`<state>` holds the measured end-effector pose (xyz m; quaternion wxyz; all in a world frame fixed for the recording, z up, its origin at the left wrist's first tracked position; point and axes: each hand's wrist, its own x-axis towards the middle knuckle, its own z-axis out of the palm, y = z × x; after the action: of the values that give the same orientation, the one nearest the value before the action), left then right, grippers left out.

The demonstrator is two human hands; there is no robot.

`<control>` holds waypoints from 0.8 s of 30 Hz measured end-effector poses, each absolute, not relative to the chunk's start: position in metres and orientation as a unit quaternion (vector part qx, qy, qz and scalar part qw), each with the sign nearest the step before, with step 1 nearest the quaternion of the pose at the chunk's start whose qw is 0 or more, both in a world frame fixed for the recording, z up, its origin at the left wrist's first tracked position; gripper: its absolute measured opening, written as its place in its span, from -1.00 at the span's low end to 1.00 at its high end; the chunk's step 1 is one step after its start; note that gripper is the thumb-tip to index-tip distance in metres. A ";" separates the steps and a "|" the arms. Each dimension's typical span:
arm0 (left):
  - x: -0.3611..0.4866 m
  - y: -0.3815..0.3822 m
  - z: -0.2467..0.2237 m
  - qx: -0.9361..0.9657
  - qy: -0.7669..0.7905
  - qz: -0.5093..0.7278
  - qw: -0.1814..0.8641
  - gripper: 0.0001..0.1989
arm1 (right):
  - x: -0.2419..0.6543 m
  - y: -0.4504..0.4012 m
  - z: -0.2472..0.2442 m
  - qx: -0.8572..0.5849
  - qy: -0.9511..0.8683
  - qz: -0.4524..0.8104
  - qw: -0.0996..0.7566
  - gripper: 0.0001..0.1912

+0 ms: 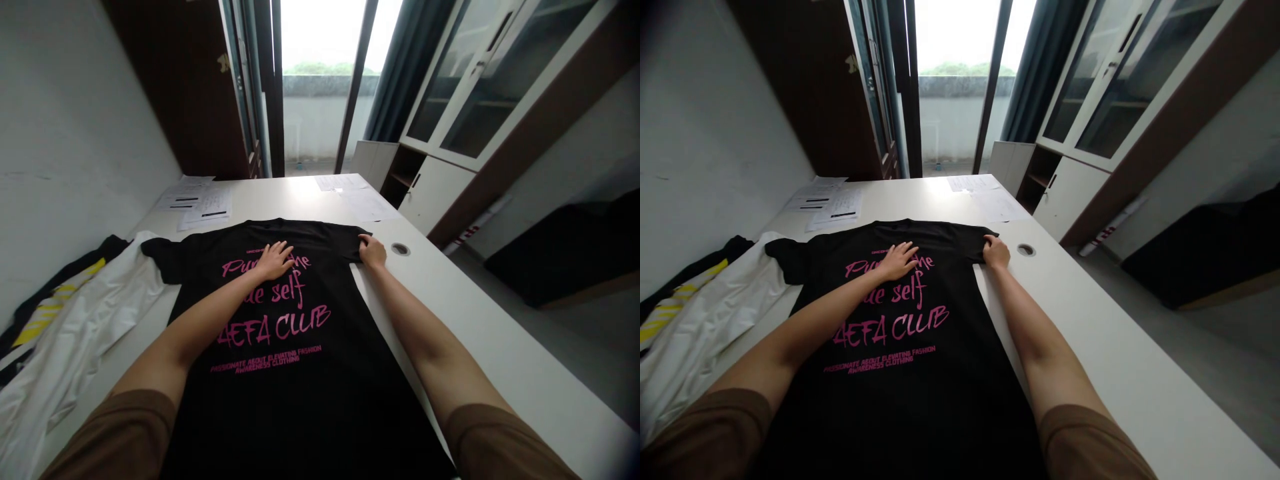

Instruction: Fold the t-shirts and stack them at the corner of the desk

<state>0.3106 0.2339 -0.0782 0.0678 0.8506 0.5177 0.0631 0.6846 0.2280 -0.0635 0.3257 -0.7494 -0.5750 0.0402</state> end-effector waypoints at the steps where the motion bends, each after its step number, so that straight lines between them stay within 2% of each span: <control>1: 0.320 0.224 -0.079 0.860 0.503 0.067 0.064 -0.34 | 0.685 0.227 -0.063 -0.736 -0.585 0.049 0.338 -0.53; 7: 0.364 0.170 -0.064 0.864 0.494 0.078 0.064 -0.34 | 0.691 0.225 -0.055 -0.672 -0.615 0.142 0.386 -0.57; 16: 0.436 -0.020 -0.030 0.977 0.178 0.080 0.082 -0.32 | 0.694 0.214 -0.052 -0.653 -0.542 0.172 0.501 -0.60; 20: 0.448 -0.077 -0.013 0.991 0.114 0.056 0.052 -0.27 | 0.700 0.211 -0.056 -0.642 -0.512 0.176 0.543 -0.60; 24: 0.454 -0.097 -0.007 0.993 0.105 0.059 0.015 -0.31 | 0.707 0.217 -0.067 -0.608 -0.491 0.185 0.596 -0.60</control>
<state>0.4538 -0.0974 -0.0068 0.0154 0.9926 0.1049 0.0589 0.7075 0.2170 -0.0675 0.5960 -0.6083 -0.4906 0.1846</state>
